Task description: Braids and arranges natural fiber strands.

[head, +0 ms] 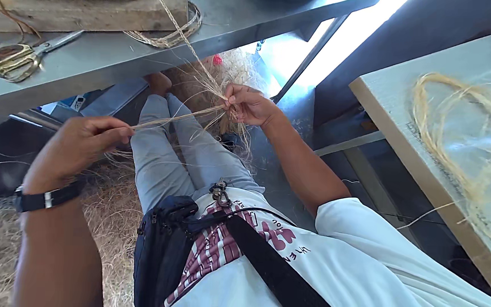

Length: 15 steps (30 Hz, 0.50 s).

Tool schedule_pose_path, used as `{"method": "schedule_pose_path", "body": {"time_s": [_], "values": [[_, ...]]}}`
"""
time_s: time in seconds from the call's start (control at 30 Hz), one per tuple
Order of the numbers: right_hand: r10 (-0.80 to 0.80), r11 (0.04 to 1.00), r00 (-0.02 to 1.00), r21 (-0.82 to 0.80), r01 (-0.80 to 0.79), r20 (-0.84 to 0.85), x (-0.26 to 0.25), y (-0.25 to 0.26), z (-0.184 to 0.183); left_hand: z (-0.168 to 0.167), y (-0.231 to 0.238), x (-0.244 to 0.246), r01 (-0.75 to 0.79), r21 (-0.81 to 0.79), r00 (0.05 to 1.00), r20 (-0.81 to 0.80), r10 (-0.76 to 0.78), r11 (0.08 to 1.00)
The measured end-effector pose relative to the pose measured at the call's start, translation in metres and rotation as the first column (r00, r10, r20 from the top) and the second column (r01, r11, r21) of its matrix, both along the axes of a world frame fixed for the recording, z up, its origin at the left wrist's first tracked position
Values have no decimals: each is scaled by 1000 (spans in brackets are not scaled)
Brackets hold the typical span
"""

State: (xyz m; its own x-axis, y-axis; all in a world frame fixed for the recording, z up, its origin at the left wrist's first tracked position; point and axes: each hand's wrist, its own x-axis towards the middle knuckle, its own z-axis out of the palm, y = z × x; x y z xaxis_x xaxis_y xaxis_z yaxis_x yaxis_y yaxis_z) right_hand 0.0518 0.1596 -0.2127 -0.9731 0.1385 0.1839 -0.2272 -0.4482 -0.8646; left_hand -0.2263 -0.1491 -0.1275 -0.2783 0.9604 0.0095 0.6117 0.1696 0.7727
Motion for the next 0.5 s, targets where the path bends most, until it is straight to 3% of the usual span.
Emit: {"method": "schedule_pose_path", "body": {"time_s": [0.17,0.33,0.43,0.5], "values": [[42,999,998,8,-41,-47,-14,-9,-5,23,-33,-4,-43,42,990,-133,48,998],[-31,1000,999,1,31,-13,-4,-1,-5,17,-85,-25,-21,2,992,-125,21,1000],[-80,997,997,-6,80,0,6,8,-2,32,-124,-23,-195,6,981,-13,195,981],[-110,994,994,7,110,18,10,13,1,54,-153,-22,-356,-67,922,139,362,932]]}}
